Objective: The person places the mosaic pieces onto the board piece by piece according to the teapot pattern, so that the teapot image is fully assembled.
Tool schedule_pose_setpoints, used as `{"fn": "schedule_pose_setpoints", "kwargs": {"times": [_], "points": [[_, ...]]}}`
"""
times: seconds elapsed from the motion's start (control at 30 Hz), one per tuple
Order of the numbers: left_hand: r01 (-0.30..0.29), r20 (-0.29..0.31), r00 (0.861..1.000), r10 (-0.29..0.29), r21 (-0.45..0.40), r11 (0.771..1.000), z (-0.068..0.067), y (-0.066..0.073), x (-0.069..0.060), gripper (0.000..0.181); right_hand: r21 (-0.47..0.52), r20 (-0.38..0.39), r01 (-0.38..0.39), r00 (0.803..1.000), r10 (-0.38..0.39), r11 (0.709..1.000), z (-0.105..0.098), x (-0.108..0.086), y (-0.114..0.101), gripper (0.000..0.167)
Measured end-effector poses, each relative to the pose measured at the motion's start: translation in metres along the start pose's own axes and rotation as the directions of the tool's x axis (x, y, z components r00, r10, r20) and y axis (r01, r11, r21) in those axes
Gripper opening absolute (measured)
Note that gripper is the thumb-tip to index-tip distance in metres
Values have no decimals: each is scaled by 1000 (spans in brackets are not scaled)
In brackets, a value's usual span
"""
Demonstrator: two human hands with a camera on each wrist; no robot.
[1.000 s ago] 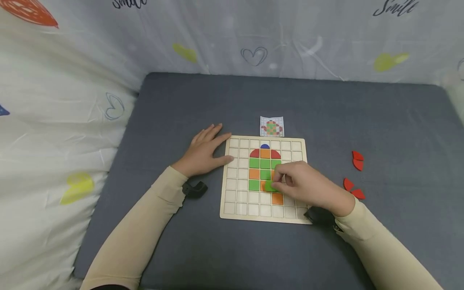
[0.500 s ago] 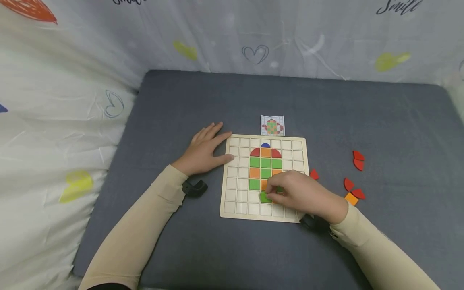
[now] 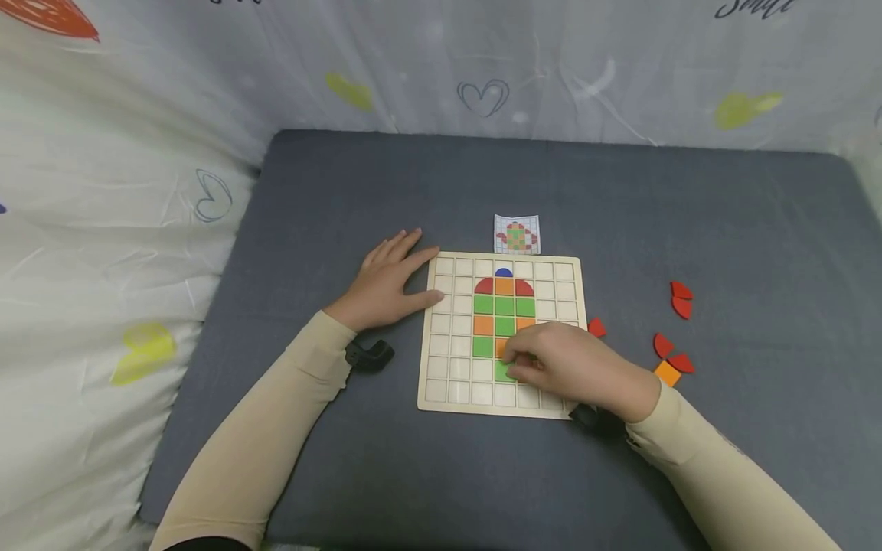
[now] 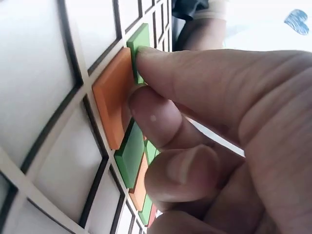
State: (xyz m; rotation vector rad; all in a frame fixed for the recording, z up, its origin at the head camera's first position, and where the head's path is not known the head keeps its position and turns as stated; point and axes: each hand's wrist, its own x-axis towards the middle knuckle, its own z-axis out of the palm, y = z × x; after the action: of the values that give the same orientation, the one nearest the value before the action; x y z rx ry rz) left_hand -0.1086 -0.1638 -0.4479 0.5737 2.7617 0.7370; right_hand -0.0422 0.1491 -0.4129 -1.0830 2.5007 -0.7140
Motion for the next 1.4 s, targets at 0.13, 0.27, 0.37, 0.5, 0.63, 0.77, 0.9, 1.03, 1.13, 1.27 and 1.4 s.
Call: {"fn": "schedule_pose_setpoints", "kwargs": {"times": [0.13,0.27,0.37,0.5,0.63,0.77,0.9,1.03,1.13,1.27,1.4], "points": [[-1,5,1000,1,8,1000,-1,0,0,80,8,11,-7,1000,7,1000,-2,-1,0,10],[-5,6,1000,5,14,1000,-1,0,0,79,-3,9,-40,999,40,999,-5,-3,0,9],[-4,6,1000,4,9,1000,-1,-1,1,79,-20,1,-82,997,82,996,-10,-6,1,7],[2,7,1000,-2,1,1000,2,-1,-1,79,-46,-13,-114,993,114,992,-20,-13,7,6],[-1,7,1000,1,0,1000,3,0,-2,79,-47,-25,-159,987,158,986,-32,-24,14,8],[0,6,1000,0,-1,1000,2,0,-2,79,-28,-33,-225,974,224,974,-41,-40,23,11],[-2,-2,1000,2,-2,1000,1,-1,-1,79,-1,-57,-281,958,280,960,-48,-61,34,14],[-3,-8,1000,3,2,1000,2,-2,1,79,-12,-105,-319,943,316,948,-53,-84,48,17],[-4,-6,1000,4,4,1000,3,-3,1,79,-32,-133,-333,936,326,942,-54,-102,58,19],[-10,-5,1000,10,6,1000,4,-3,2,79,-44,-135,-361,926,352,932,-53,-122,67,21],[-8,-6,1000,8,7,1000,4,-2,1,79,-69,-117,-412,908,403,909,-50,-135,73,23]]}}
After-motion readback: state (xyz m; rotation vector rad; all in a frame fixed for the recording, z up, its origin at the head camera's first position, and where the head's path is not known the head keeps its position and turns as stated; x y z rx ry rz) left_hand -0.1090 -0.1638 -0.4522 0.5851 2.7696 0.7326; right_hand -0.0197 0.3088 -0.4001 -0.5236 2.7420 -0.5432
